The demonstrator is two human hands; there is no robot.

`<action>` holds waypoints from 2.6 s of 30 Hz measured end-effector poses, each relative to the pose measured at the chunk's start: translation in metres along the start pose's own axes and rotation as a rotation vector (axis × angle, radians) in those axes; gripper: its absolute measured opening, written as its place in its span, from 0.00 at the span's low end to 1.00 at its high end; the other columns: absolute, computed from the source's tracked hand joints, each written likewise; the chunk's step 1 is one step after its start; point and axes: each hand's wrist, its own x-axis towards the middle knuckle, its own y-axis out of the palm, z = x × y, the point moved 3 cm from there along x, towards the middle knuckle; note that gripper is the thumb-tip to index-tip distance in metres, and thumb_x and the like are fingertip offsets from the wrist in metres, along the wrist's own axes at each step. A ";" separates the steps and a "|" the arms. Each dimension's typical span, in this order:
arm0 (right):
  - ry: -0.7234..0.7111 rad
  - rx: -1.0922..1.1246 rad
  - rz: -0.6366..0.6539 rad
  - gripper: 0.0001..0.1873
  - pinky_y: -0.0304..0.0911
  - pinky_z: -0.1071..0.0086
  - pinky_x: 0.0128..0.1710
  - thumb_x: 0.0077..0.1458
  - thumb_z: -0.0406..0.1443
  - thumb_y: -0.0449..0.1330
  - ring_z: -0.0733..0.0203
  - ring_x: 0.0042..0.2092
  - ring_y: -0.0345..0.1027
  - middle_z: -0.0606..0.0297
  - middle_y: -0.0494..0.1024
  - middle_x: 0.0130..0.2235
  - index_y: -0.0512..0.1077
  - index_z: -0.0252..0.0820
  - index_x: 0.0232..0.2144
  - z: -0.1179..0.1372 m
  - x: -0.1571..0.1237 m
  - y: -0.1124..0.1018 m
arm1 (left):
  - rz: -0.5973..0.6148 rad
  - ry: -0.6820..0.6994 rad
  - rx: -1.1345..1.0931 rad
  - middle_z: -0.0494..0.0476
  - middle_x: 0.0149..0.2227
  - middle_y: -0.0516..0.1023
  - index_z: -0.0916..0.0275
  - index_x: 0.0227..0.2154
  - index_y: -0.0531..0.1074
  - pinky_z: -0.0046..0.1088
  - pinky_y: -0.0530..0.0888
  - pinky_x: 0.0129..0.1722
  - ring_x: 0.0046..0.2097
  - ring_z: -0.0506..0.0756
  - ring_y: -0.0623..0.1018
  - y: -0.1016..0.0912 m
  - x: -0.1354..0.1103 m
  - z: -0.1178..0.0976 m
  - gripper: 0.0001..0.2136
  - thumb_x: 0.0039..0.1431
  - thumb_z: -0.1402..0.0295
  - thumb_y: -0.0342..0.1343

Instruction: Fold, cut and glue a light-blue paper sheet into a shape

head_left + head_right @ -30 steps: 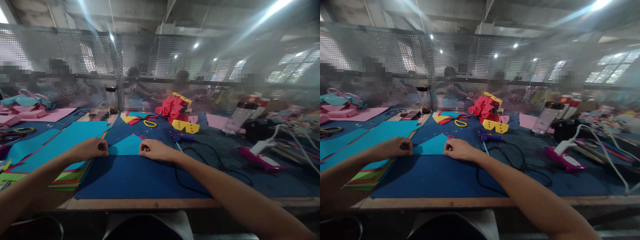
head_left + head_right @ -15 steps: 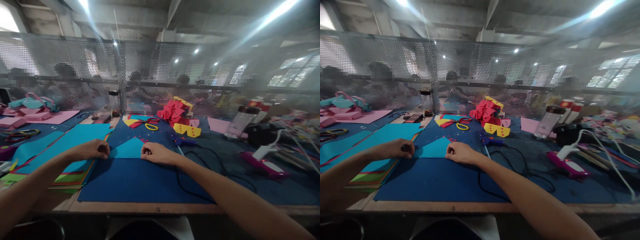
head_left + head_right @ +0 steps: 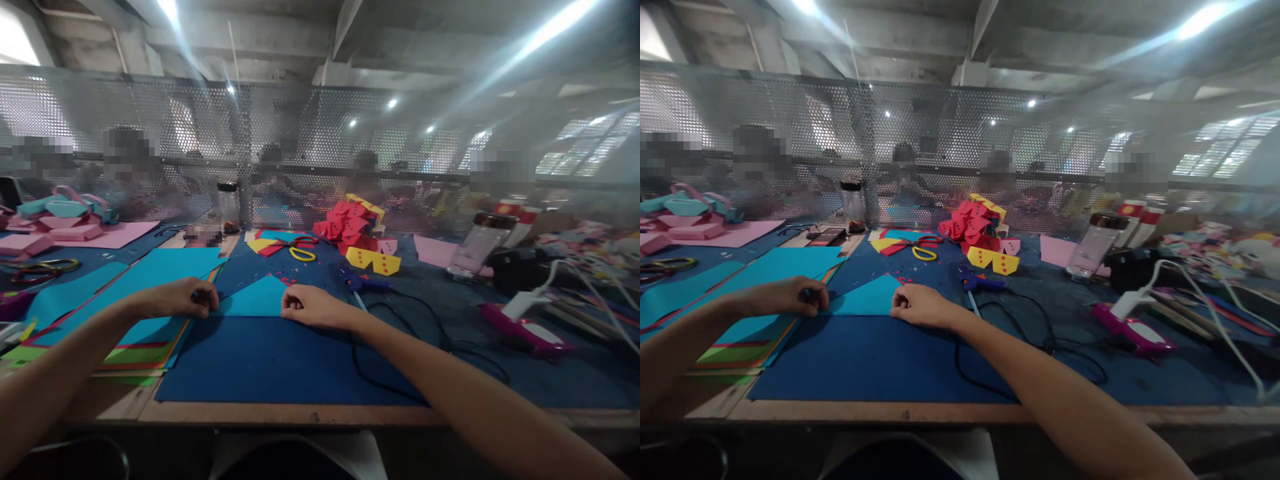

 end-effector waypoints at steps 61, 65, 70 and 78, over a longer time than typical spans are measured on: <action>-0.003 -0.006 -0.008 0.06 0.56 0.73 0.30 0.54 0.36 0.62 0.64 0.34 0.68 0.64 0.77 0.33 0.74 0.39 0.34 -0.002 0.001 0.002 | -0.078 0.027 0.021 0.52 0.31 0.78 0.61 0.32 0.76 0.27 0.67 0.33 0.35 0.56 0.75 0.013 0.019 -0.013 0.10 0.49 0.62 0.58; 0.000 -0.003 -0.011 0.06 0.56 0.73 0.30 0.54 0.36 0.62 0.63 0.34 0.68 0.64 0.77 0.34 0.74 0.39 0.34 -0.002 0.001 0.002 | -0.042 0.016 0.033 0.52 0.30 0.78 0.61 0.32 0.76 0.27 0.67 0.34 0.35 0.56 0.75 0.009 0.016 -0.008 0.10 0.49 0.62 0.58; 0.009 0.002 0.000 0.06 0.57 0.73 0.31 0.54 0.36 0.61 0.63 0.34 0.68 0.64 0.78 0.34 0.74 0.39 0.34 -0.001 0.000 0.002 | -0.019 0.033 0.036 0.52 0.31 0.78 0.61 0.32 0.75 0.27 0.67 0.34 0.35 0.55 0.75 0.007 0.015 -0.008 0.09 0.50 0.64 0.57; -0.012 0.001 0.004 0.07 0.57 0.73 0.30 0.55 0.37 0.61 0.63 0.34 0.68 0.63 0.77 0.34 0.74 0.39 0.35 -0.003 0.002 0.003 | -0.141 0.153 0.043 0.52 0.35 0.78 0.59 0.33 0.75 0.27 0.69 0.38 0.38 0.55 0.75 0.018 0.011 -0.033 0.07 0.55 0.62 0.59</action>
